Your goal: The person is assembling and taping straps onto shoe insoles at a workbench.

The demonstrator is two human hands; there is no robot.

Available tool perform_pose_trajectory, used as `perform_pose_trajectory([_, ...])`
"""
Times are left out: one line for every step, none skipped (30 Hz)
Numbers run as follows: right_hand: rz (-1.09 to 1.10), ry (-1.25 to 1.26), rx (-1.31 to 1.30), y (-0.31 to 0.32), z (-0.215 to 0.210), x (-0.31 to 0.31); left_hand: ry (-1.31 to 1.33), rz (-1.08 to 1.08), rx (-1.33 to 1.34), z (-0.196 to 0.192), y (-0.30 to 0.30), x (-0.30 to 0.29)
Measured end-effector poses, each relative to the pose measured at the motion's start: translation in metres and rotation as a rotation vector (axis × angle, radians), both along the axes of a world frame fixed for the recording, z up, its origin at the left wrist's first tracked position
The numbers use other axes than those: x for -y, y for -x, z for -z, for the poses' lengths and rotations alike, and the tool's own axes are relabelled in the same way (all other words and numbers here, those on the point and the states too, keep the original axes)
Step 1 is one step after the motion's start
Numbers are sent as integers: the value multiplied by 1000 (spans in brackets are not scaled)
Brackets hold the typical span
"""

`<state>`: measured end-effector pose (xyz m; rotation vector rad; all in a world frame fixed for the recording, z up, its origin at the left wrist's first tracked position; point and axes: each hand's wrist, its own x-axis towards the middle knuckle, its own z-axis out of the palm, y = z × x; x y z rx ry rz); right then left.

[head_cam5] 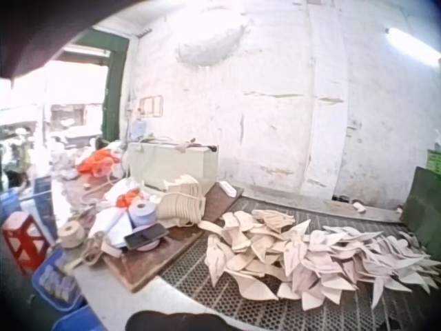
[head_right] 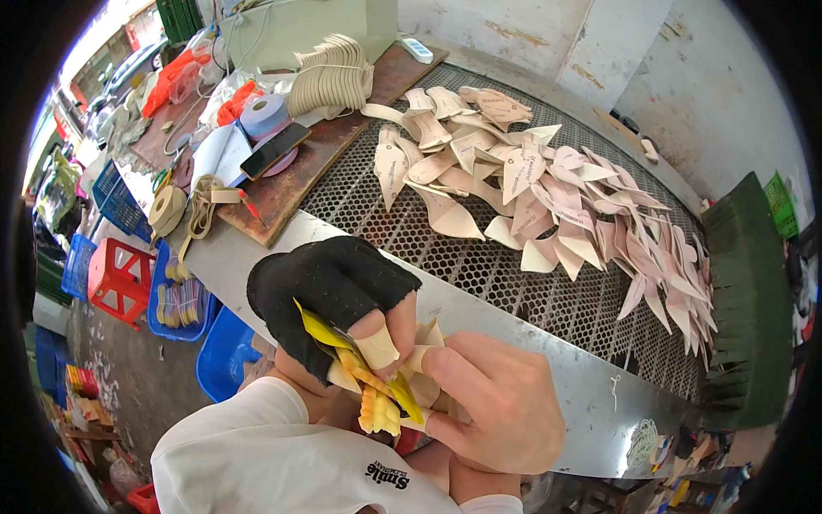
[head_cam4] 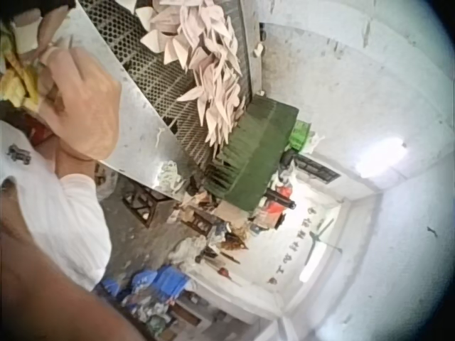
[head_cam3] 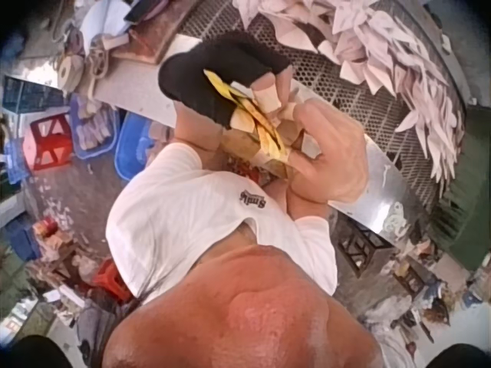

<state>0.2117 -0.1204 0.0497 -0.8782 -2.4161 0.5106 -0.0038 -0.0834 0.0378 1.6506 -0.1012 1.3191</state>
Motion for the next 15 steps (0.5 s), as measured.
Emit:
perform_pose_trajectory([2,-1,0,-1,0,0,-13,4,6,1,-1,0])
perform_pose_trajectory([-5,8,3,-1,-1,-1,-27,8,13,1,-2,-1])
perform_pose_trajectory([-11,18,6,-2,-2,-1,-40,12,19,1,-2,-2])
perform_pose_trajectory([-13,16,6,-1,-3,-1,-53,14,24,0,-14,-7])
perform_pose_trajectory([-18,25,10,-1,-3,-1,-66,15,30,0,-11,-6])
perform_pose_trajectory([-24,34,14,-1,-3,-2,-79,16,35,0,-3,-6])
perform_pose_trajectory([-25,35,15,-1,-3,-2,-90,18,42,1,-4,-6])
perform_pose_trajectory([-27,37,10,-1,-3,-2,-102,20,49,1,-4,-5])
perform_pose_trajectory([-30,39,5,-1,-3,-2,-112,21,56,2,-5,-6])
perform_pose_trajectory([-31,40,6,-2,-3,-2,-124,22,62,1,-5,-9])
perform_pose_trajectory([-24,35,21,-3,-2,-2,-135,24,69,2,-5,-9])
perform_pose_trajectory([-18,30,37,-4,-1,-3,-146,25,76,2,-8,-9])
perform_pose_trajectory([-22,30,37,-3,0,-2,-159,24,81,2,-5,-12])
perform_pose_trajectory([-23,19,40,-3,1,-2,-171,22,86,3,-4,-10])
perform_pose_trajectory([-24,8,43,-2,2,-2,-184,21,91,4,-6,-10])
